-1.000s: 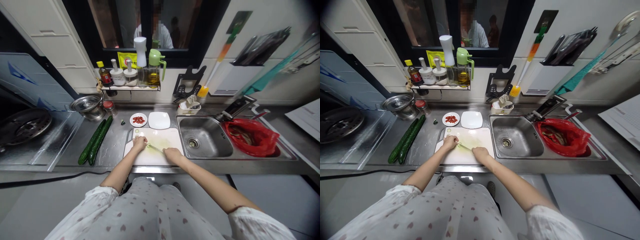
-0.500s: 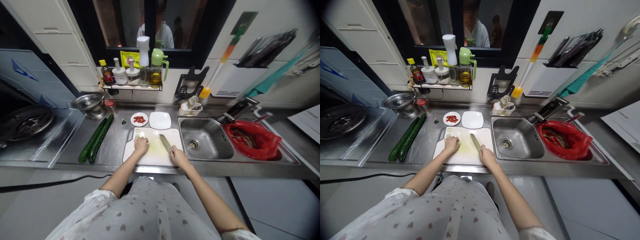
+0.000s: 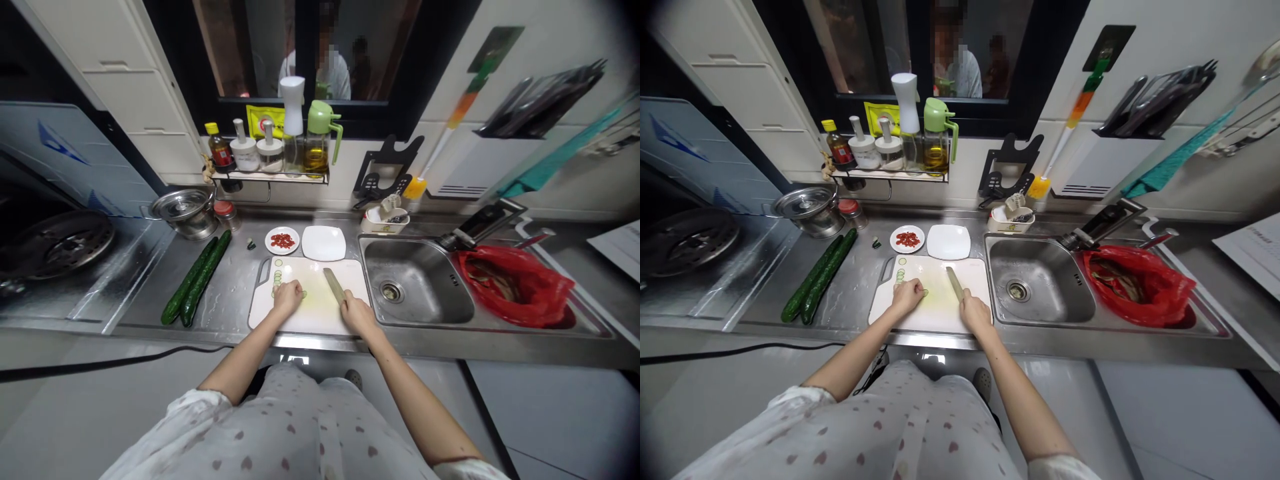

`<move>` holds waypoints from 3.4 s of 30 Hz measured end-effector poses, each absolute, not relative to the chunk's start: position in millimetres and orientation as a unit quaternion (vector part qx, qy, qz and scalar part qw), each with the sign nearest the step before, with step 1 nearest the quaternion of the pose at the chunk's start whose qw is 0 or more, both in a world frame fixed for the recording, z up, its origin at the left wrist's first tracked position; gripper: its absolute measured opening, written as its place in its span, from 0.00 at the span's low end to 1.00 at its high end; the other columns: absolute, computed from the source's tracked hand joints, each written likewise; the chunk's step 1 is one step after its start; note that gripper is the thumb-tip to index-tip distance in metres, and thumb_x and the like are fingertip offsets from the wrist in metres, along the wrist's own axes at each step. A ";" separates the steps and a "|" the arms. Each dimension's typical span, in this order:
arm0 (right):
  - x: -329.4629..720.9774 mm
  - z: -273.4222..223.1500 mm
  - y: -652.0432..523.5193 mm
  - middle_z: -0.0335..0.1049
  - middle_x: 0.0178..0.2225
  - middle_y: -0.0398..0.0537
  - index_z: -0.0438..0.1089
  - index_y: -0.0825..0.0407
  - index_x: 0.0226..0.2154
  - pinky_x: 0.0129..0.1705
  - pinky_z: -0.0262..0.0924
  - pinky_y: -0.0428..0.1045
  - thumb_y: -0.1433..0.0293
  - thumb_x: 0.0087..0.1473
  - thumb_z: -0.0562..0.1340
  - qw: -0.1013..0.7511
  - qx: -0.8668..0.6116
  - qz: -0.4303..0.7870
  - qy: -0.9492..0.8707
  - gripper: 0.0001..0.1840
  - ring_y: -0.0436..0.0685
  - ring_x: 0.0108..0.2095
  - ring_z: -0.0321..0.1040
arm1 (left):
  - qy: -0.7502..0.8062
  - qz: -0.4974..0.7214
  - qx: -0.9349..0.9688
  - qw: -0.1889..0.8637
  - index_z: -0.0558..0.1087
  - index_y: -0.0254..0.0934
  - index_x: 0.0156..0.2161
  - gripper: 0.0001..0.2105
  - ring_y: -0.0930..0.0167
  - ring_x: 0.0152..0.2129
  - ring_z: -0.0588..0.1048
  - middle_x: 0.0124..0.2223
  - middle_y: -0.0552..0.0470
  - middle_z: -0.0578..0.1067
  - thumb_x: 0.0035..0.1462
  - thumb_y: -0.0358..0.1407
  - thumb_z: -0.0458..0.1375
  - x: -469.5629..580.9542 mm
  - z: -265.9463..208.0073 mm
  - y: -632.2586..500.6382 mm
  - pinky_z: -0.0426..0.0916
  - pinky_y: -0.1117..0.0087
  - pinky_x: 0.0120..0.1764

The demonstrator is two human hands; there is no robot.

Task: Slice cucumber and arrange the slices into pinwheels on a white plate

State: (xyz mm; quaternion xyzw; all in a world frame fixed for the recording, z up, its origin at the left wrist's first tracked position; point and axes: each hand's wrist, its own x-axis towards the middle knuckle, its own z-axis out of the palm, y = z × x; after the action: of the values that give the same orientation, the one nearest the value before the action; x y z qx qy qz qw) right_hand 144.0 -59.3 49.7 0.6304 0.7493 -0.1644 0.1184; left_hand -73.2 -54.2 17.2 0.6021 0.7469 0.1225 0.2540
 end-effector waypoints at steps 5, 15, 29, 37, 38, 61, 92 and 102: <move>142.4 45.4 -58.7 0.72 0.40 0.57 0.56 0.52 0.52 0.38 0.55 0.50 0.67 0.63 0.44 0.118 0.631 -0.159 0.750 0.17 0.60 0.41 0.71 | 0.754 0.180 0.549 0.312 0.71 0.41 0.32 0.07 0.71 0.33 0.74 0.34 0.57 0.78 0.52 0.42 0.61 -91.3 16.8 -76.1 0.58 0.67 0.45; 139.7 47.3 -58.8 0.72 0.39 0.58 0.57 0.53 0.52 0.38 0.55 0.50 0.67 0.63 0.45 0.131 0.627 -0.148 0.754 0.17 0.61 0.41 0.71 | 0.802 0.152 0.511 0.271 0.72 0.42 0.35 0.03 0.70 0.36 0.74 0.34 0.57 0.78 0.55 0.36 0.57 -142.3 5.9 -91.4 0.57 0.66 0.44; 138.6 48.8 -57.5 0.73 0.39 0.56 0.57 0.53 0.51 0.37 0.55 0.49 0.68 0.62 0.46 0.138 0.625 -0.155 0.753 0.17 0.60 0.40 0.71 | 0.809 0.123 0.534 0.215 0.72 0.42 0.35 0.05 0.65 0.40 0.72 0.38 0.52 0.77 0.55 0.35 0.54 -143.0 1.5 -86.7 0.57 0.63 0.45; 132.2 52.8 -56.9 0.73 0.39 0.58 0.57 0.54 0.53 0.41 0.56 0.50 0.70 0.62 0.46 0.146 0.613 -0.178 0.756 0.18 0.60 0.42 0.71 | 0.844 0.181 0.469 0.188 0.70 0.46 0.48 0.14 0.62 0.46 0.70 0.46 0.48 0.75 0.57 0.42 0.54 -147.4 7.8 -30.0 0.59 0.59 0.48; 132.0 53.1 -56.8 0.73 0.40 0.58 0.57 0.53 0.53 0.41 0.57 0.50 0.70 0.62 0.46 0.147 0.613 -0.179 0.756 0.18 0.60 0.42 0.71 | 0.845 0.175 0.470 0.186 0.70 0.47 0.50 0.16 0.61 0.47 0.70 0.47 0.47 0.74 0.57 0.42 0.54 -147.5 8.6 -21.9 0.59 0.58 0.48; 130.6 48.3 -55.4 0.74 0.38 0.59 0.57 0.55 0.53 0.38 0.58 0.51 0.73 0.59 0.47 0.148 0.614 -0.176 0.755 0.19 0.62 0.41 0.72 | 0.814 0.136 0.531 0.193 0.71 0.43 0.44 0.10 0.63 0.46 0.69 0.46 0.49 0.76 0.58 0.33 0.51 -132.3 10.4 18.8 0.56 0.60 0.49; 138.9 60.3 -66.3 0.73 0.40 0.57 0.57 0.53 0.51 0.38 0.56 0.49 0.69 0.62 0.46 0.145 0.602 -0.171 0.766 0.16 0.60 0.41 0.72 | 0.655 0.098 0.716 0.220 0.76 0.45 0.43 0.11 0.62 0.46 0.67 0.46 0.49 0.73 0.54 0.41 0.59 -83.5 0.2 -58.3 0.56 0.60 0.49; 144.2 72.5 -101.8 0.74 0.37 0.57 0.59 0.52 0.47 0.38 0.56 0.50 0.70 0.62 0.47 0.186 0.526 -0.149 0.816 0.13 0.61 0.41 0.72 | 0.683 0.099 0.689 0.220 0.76 0.45 0.41 0.10 0.61 0.46 0.67 0.45 0.50 0.74 0.54 0.40 0.59 -80.4 -1.6 -55.2 0.56 0.60 0.49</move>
State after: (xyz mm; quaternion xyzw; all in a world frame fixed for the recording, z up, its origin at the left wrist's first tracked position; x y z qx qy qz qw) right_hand 144.2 -101.8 72.5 0.5261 0.8163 -0.1490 0.1860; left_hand -80.4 -55.2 -1.6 0.6893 0.6832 0.0992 0.2198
